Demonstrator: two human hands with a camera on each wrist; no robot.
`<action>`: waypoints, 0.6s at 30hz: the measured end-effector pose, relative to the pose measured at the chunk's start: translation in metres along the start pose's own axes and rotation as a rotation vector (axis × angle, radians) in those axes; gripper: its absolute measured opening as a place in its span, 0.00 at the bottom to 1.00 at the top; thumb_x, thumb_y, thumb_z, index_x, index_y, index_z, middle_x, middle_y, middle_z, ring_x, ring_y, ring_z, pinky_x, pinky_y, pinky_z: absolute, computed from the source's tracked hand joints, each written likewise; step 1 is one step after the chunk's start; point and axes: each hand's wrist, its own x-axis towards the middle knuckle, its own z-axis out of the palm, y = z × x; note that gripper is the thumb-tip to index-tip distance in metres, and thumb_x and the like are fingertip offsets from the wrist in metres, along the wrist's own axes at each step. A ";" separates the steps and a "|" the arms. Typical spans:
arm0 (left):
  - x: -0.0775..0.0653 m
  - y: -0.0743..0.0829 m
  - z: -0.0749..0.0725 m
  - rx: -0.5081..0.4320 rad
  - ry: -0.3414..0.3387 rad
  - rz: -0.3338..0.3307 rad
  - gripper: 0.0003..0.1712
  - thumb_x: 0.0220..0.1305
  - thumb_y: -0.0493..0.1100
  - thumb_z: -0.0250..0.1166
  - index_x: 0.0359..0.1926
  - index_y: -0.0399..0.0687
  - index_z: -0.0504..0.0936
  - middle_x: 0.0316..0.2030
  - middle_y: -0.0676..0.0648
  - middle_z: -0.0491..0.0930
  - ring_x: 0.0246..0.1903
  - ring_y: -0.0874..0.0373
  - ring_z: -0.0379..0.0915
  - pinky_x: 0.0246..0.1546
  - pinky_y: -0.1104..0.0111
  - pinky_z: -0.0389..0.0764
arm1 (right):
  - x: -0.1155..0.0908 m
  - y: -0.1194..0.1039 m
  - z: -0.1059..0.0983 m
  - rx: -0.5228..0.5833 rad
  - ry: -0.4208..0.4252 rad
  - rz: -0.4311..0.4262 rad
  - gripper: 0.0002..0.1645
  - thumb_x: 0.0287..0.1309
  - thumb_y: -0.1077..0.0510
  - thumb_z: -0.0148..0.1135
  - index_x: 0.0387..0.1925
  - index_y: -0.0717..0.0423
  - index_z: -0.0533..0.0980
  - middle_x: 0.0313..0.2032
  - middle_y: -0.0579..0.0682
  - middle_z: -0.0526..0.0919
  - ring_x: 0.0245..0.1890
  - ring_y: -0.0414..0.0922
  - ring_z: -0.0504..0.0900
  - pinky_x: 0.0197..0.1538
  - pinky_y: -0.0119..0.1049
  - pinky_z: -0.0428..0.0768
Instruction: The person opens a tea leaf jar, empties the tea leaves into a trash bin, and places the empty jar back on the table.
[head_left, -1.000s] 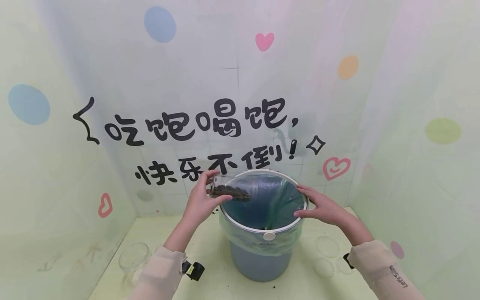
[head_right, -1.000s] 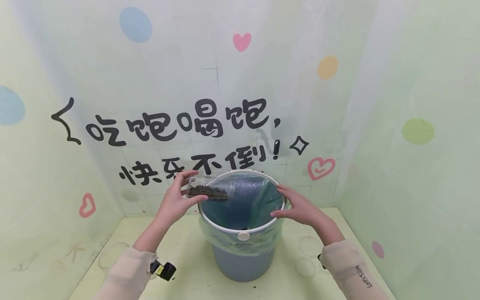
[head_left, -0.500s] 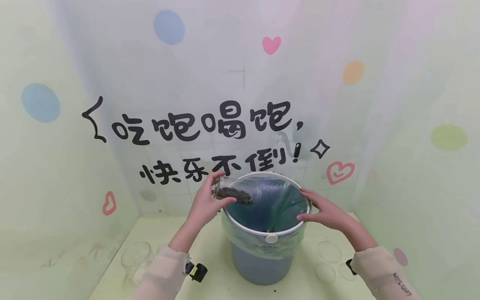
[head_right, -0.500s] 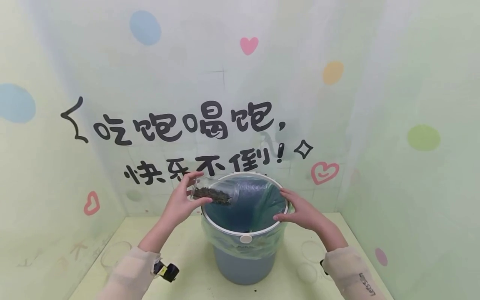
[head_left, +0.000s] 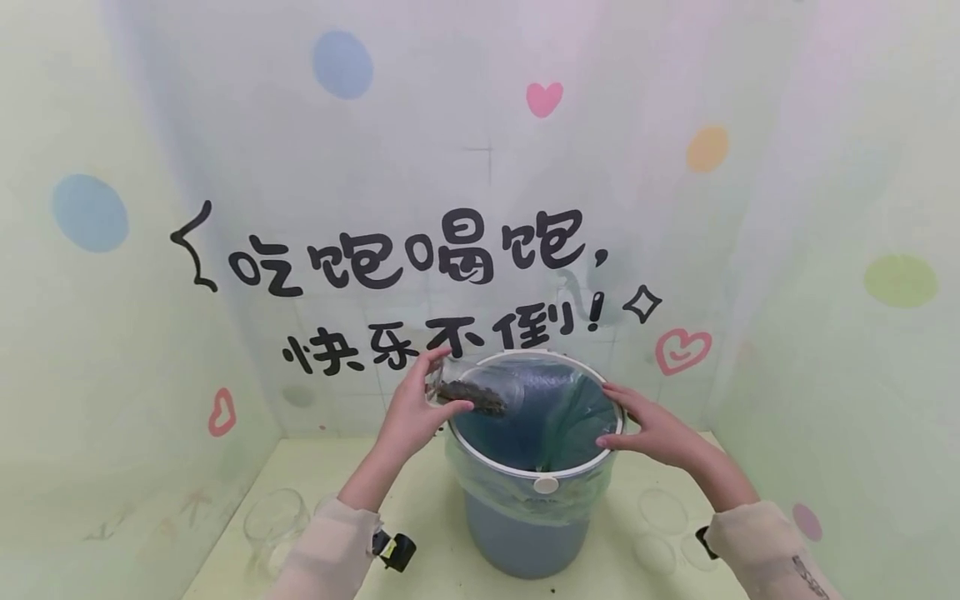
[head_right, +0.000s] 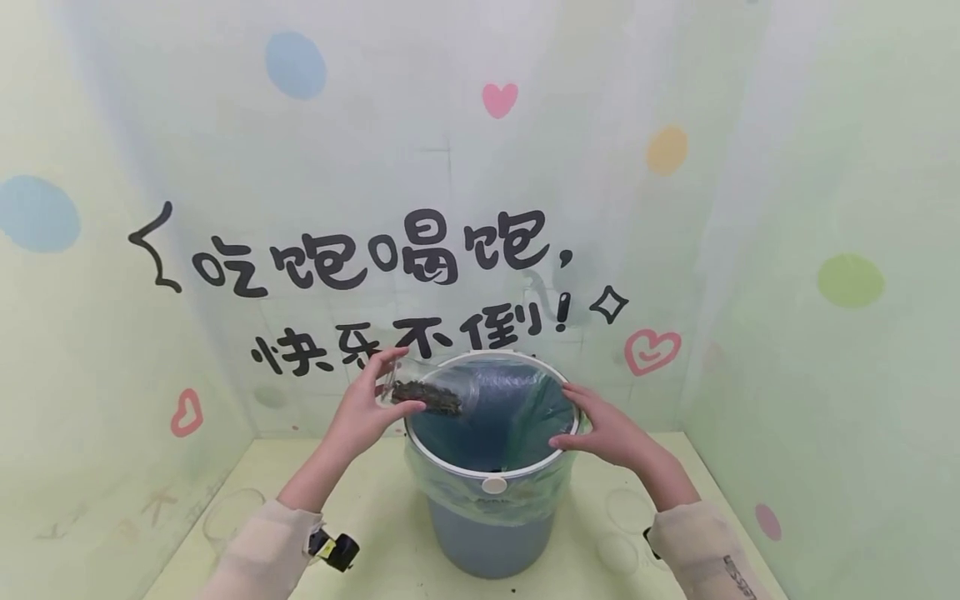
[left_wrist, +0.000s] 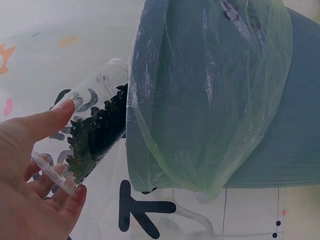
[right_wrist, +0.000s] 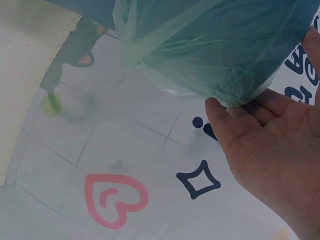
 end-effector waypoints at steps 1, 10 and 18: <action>0.000 0.000 0.001 0.000 -0.003 0.006 0.49 0.52 0.39 0.78 0.72 0.49 0.63 0.70 0.41 0.67 0.70 0.43 0.63 0.68 0.45 0.69 | -0.001 0.001 0.000 -0.001 -0.001 0.004 0.54 0.55 0.44 0.72 0.73 0.64 0.59 0.74 0.67 0.58 0.72 0.69 0.58 0.67 0.67 0.66; -0.001 0.000 0.000 0.011 -0.002 0.016 0.49 0.51 0.39 0.78 0.72 0.48 0.64 0.70 0.42 0.68 0.71 0.44 0.63 0.69 0.45 0.67 | 0.000 0.001 0.000 0.002 -0.002 0.008 0.54 0.54 0.44 0.72 0.73 0.65 0.58 0.74 0.67 0.57 0.72 0.69 0.57 0.67 0.68 0.65; -0.002 0.000 -0.001 0.007 -0.015 0.026 0.49 0.52 0.39 0.77 0.73 0.49 0.63 0.71 0.43 0.67 0.72 0.45 0.61 0.69 0.46 0.67 | -0.001 0.001 -0.001 0.007 -0.003 0.010 0.54 0.54 0.43 0.72 0.73 0.65 0.59 0.74 0.68 0.57 0.72 0.70 0.57 0.67 0.68 0.65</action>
